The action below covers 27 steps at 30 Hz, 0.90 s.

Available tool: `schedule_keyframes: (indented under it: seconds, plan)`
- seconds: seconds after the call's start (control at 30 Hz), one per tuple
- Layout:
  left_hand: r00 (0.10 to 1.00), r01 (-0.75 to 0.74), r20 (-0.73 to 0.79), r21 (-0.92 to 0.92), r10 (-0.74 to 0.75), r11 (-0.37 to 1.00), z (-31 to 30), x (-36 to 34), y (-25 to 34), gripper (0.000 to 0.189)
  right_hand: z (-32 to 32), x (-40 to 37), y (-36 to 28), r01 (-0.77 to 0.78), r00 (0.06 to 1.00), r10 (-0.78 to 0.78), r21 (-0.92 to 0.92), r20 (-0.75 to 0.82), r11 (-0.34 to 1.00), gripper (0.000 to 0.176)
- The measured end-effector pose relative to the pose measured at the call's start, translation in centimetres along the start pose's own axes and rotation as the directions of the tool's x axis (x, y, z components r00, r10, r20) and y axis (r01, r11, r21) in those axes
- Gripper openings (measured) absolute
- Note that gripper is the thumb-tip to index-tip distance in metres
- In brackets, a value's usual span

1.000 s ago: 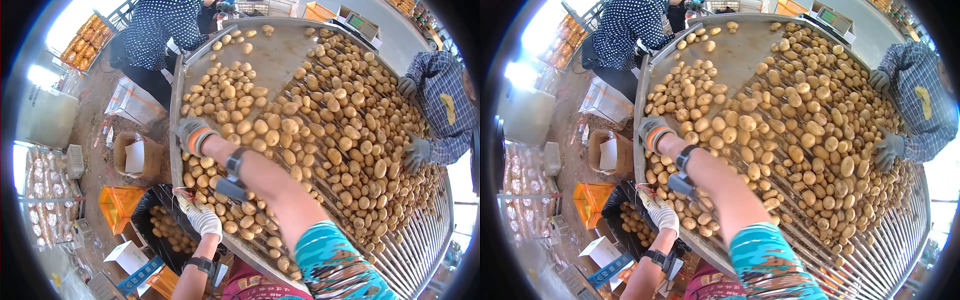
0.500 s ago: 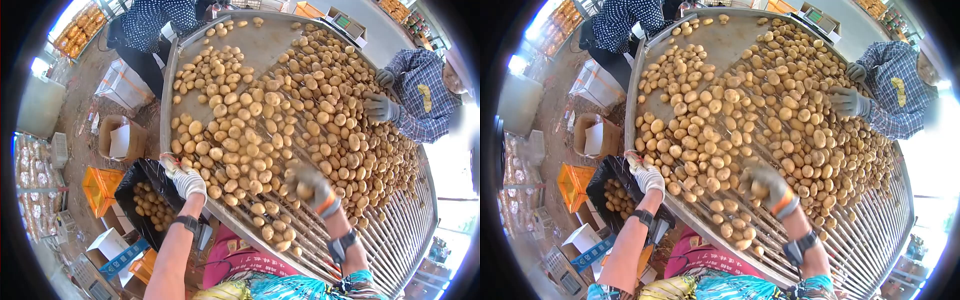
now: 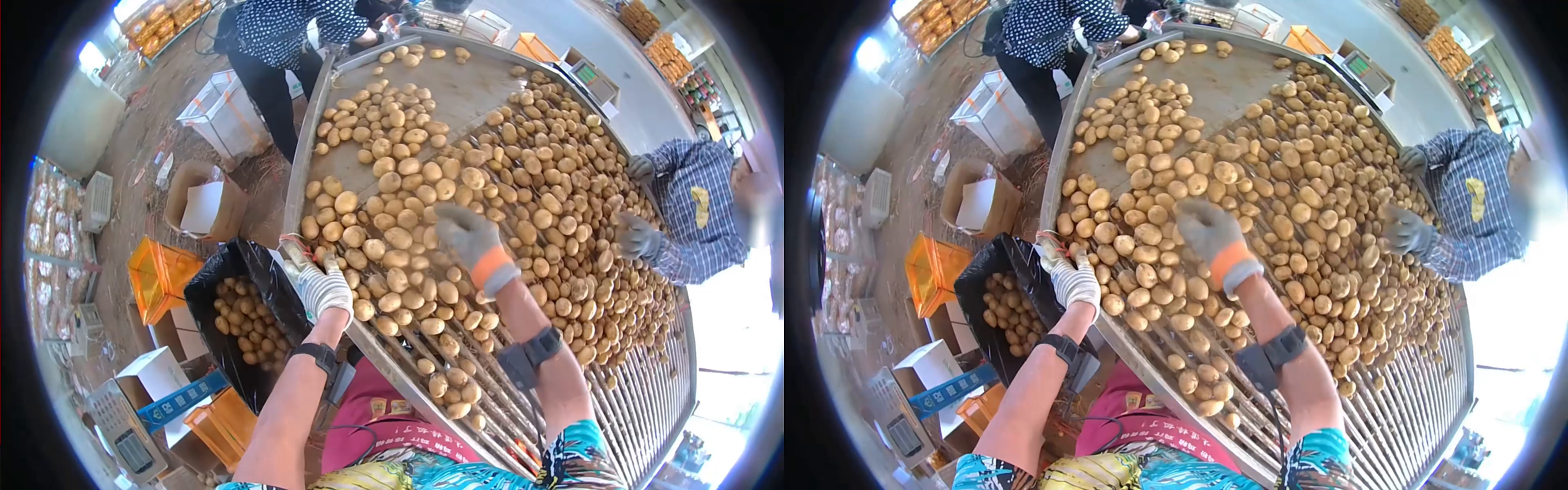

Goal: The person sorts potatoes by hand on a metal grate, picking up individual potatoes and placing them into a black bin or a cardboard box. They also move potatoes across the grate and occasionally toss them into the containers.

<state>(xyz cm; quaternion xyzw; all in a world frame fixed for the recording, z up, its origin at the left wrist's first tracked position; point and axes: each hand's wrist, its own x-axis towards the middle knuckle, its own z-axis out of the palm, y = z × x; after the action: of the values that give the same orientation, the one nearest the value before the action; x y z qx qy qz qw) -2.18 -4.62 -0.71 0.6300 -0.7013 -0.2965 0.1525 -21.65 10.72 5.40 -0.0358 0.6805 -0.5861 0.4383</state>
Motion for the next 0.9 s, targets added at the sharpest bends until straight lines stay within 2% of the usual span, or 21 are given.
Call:
schedule_keyframes:
  seconds: [0.03, 0.07, 0.1, 0.13, 0.17, 0.2, 0.27, 0.3, 0.33, 0.4, 0.43, 0.47, 0.5, 0.57, 0.6, 0.63, 0.67, 0.73, 0.83, 0.87, 0.9]
  plan:
    - [1.000, 0.010, 0.002, -0.011, -0.010, 1.000, 0.1, 0.1, 0.0, 0.083, 1.4, 1.2, -1.8, 0.209, 0.976, -0.215, -0.318, 0.014, 0.925, 0.038]
    - [1.000, 0.012, -0.006, -0.008, -0.012, 1.000, 0.3, 0.1, -0.2, 0.083, 2.8, 2.8, -3.2, 0.386, 0.907, -0.410, -0.587, 0.098, 0.712, 0.036]
    - [0.999, -0.031, -0.042, -0.010, 0.030, 0.999, 0.7, 0.2, -0.7, 0.083, 4.0, 4.9, -4.2, 0.391, 0.906, -0.409, -0.583, 0.109, 0.712, 0.036]
    - [0.994, -0.074, -0.077, -0.009, 0.074, 0.997, 1.0, 0.3, -1.1, 0.083, 5.3, 7.1, -5.1, 0.443, 0.861, -0.417, -0.830, 0.290, 0.339, 0.043]
    - [0.994, -0.069, -0.084, -0.004, 0.068, 0.998, 0.9, 0.3, -1.0, 0.083, 6.4, 8.7, -5.3, 0.449, 0.820, -0.345, -0.887, 0.457, -0.108, 0.051]
    - [0.995, -0.063, -0.072, -0.010, 0.063, 0.998, 0.8, 0.3, -0.8, 0.084, 7.1, 10.1, -4.7, 0.457, 0.816, -0.344, -0.883, 0.464, -0.106, 0.051]
    - [0.996, -0.055, -0.066, -0.014, 0.054, 0.998, 0.4, 0.3, -0.2, 0.084, 8.7, 12.1, -3.7, 0.359, 0.764, -0.501, -0.913, 0.406, -0.192, 0.056]
    - [0.996, -0.080, -0.050, -0.051, 0.078, 0.995, 0.1, 0.3, 0.0, 0.085, 9.4, 13.0, -3.8, 0.370, 0.806, -0.380, -0.887, 0.454, -0.276, 0.057]
    - [0.994, -0.104, -0.028, -0.083, 0.102, 0.991, -0.4, -0.1, 0.2, 0.085, 10.1, 13.8, -3.7, 0.377, 0.807, -0.375, -0.887, 0.456, -0.267, 0.057]
    - [1.000, -0.003, 0.023, -0.073, 0.005, 0.997, -0.3, -0.4, 0.7, 0.085, 12.2, 12.6, -6.0, 0.232, 0.946, -0.118, -0.886, 0.301, -0.401, 0.055]
    - [0.999, -0.038, -0.026, -0.025, 0.038, 0.999, 0.3, -0.3, 0.0, 0.085, 13.1, 12.5, -7.2, 0.330, 0.939, 0.077, -0.815, 0.335, -0.477, 0.048]
    - [0.994, -0.071, -0.077, 0.022, 0.073, 0.997, 0.6, 0.1, -0.3, 0.085, 13.4, 14.5, -5.9, 0.340, 0.934, 0.073, -0.812, 0.349, -0.474, 0.048]
    - [0.996, -0.083, -0.046, -0.044, 0.081, 0.996, 0.1, 0.0, -0.1, 0.084, 13.3, 17.5, -3.3, 0.220, 0.953, -0.099, -0.880, 0.285, -0.421, 0.043]
    - [0.994, -0.101, -0.050, -0.033, 0.100, 0.994, 0.3, 0.2, -0.2, 0.083, 11.9, 16.5, -4.0, 0.263, 0.919, -0.187, -0.892, 0.348, -0.366, 0.040]
    - [0.988, -0.124, -0.091, 0.024, 0.125, 0.992, 0.6, 0.3, -0.3, 0.084, 11.6, 14.8, -7.1, 0.377, 0.907, -0.016, -0.829, 0.421, -0.412, 0.037]
    - [0.993, -0.095, -0.066, 0.048, 0.098, 0.994, 0.4, 0.0, -0.5, 0.085, 10.0, 17.5, -5.8, 0.438, 0.876, -0.028, -0.819, 0.482, -0.370, 0.037]
    - [0.962, -0.200, -0.153, 0.178, 0.227, 0.964, 1.8, 0.3, -2.6, 0.085, 9.0, 17.3, -5.5, 0.479, 0.828, -0.074, -0.771, 0.555, -0.418, 0.041]
    - [1.000, 0.001, 0.016, -0.056, 0.000, 0.998, -0.4, -0.1, 0.1, 0.084, 8.7, 16.5, -5.7, 0.510, 0.809, -0.090, -0.768, 0.582, -0.387, 0.041]
    - [1.000, -0.007, 0.022, 0.045, 0.006, 0.999, 0.1, 0.0, -0.4, 0.084, 7.2, 14.8, -6.2, 0.468, 0.846, -0.205, -0.870, 0.492, -0.158, 0.046]
    - [0.997, -0.054, -0.043, 0.090, 0.058, 0.994, 0.9, 0.1, -1.1, 0.084, 7.1, 15.4, -6.1, 0.448, 0.854, -0.209, -0.878, 0.477, -0.169, 0.046]
    - [1.000, -0.017, 0.019, 0.027, 0.016, 1.000, 0.0, -0.1, -0.1, 0.084, 7.5, 16.5, -5.8, 0.464, 0.858, -0.276, -0.884, 0.434, 0.054, 0.046]
